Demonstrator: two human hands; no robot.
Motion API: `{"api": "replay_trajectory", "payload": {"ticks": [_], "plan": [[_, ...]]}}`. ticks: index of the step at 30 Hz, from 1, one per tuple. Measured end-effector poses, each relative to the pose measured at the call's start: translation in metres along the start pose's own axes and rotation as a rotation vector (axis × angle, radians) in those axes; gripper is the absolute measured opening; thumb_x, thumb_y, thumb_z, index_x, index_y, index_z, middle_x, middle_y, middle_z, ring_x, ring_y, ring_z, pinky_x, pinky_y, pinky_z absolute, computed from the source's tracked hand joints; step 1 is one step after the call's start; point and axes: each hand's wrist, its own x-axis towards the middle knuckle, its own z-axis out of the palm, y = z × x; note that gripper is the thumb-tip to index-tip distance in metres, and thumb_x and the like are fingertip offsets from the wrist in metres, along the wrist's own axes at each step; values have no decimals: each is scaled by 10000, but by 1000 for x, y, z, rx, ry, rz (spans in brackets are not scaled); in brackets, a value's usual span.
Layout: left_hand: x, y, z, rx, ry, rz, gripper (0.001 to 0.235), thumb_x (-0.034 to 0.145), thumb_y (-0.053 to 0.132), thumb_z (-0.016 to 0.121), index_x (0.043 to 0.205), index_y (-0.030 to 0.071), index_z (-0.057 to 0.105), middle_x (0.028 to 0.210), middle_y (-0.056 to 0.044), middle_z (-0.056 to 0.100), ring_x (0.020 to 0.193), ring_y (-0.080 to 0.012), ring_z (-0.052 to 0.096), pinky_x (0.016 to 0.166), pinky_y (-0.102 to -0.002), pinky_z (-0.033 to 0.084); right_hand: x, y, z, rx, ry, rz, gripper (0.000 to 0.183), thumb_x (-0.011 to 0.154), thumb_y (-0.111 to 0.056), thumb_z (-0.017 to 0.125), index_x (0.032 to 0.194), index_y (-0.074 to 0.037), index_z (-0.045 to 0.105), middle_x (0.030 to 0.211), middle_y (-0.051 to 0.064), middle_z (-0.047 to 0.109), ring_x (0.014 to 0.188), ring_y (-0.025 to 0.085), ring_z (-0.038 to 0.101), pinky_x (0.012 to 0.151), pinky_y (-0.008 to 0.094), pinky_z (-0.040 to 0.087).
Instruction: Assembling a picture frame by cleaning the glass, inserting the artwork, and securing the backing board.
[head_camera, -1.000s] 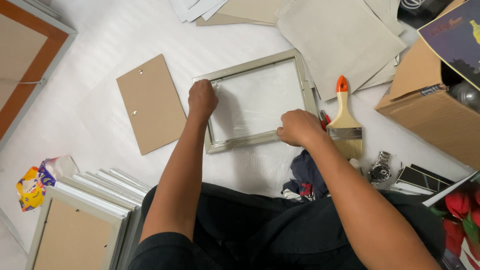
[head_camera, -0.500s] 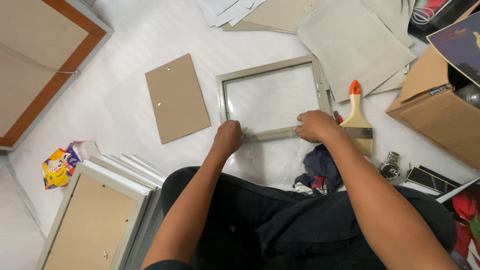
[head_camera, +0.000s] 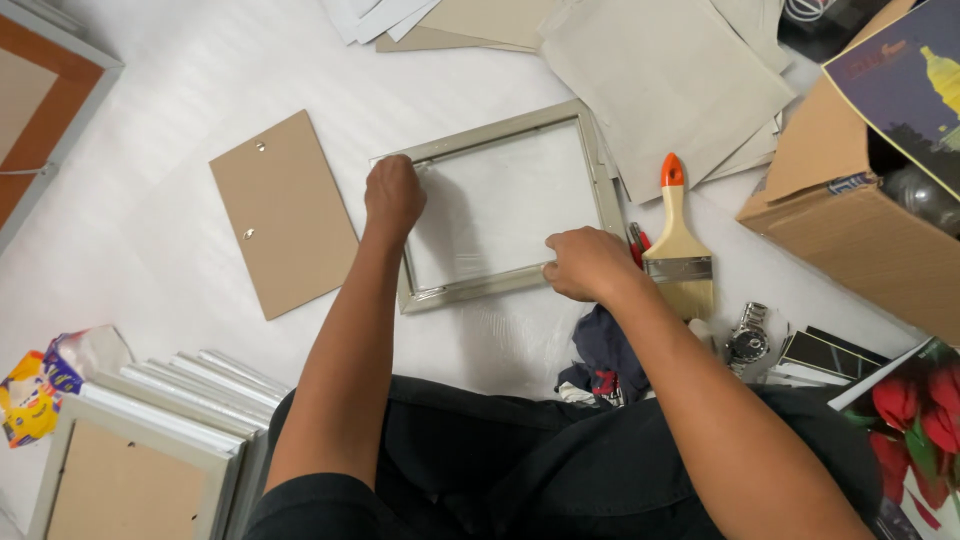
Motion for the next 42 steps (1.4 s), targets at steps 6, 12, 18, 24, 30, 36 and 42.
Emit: {"api": "replay_trajectory", "payload": {"ticks": [6,12,18,24,30,36,42], "plan": [[9,7,-7,6,31,-25,77,798,-131,676,836,-72,706,728,-191,678,757,-354,740,712,-477,650,-4,-6,-5,20,2,-17,560,922,-284,517,1429,-65,610,1268,221,710,1209,397,663,1017,557,499],[-34,6,2,26,-120,28,67,845,-50,675,894,-62,720,803,-198,694,824,-391,754,744,-509,647,-6,-4,-2,35,-2,-14,583,928,-284,532,1465,-59,575,1325,246,680,1269,426,622,1053,567,479],[-113,11,1,-44,-203,90,83,857,-11,704,917,-64,726,808,-197,688,809,-389,753,694,-491,645,-9,-3,5,-2,34,-14,593,920,-276,528,1478,-80,575,1349,244,673,1290,415,615,1071,555,475],[-155,20,-21,-87,-278,112,89,889,-11,671,933,-78,710,820,-186,685,814,-338,738,713,-448,629,-4,7,19,-11,62,-8,589,919,-293,542,1475,-107,587,1344,219,684,1279,409,622,1052,573,480],[-119,23,-18,48,-245,155,87,927,-2,663,975,-58,712,840,-167,682,836,-287,726,736,-409,627,-3,7,17,-32,67,-22,584,910,-308,577,1454,-100,603,1324,225,691,1269,409,628,1054,574,474],[-46,33,-8,-33,-96,115,45,887,-21,691,900,-60,708,822,-197,689,834,-368,732,744,-470,621,1,3,12,1,37,-24,540,918,-273,534,1416,-87,629,1267,202,720,1216,404,655,1057,557,434],[26,29,17,37,4,126,44,857,-15,743,852,-40,707,765,-161,685,782,-325,739,729,-432,640,7,0,12,4,32,-37,520,915,-268,538,1392,-88,642,1212,196,737,1169,405,674,1042,554,418]]}}
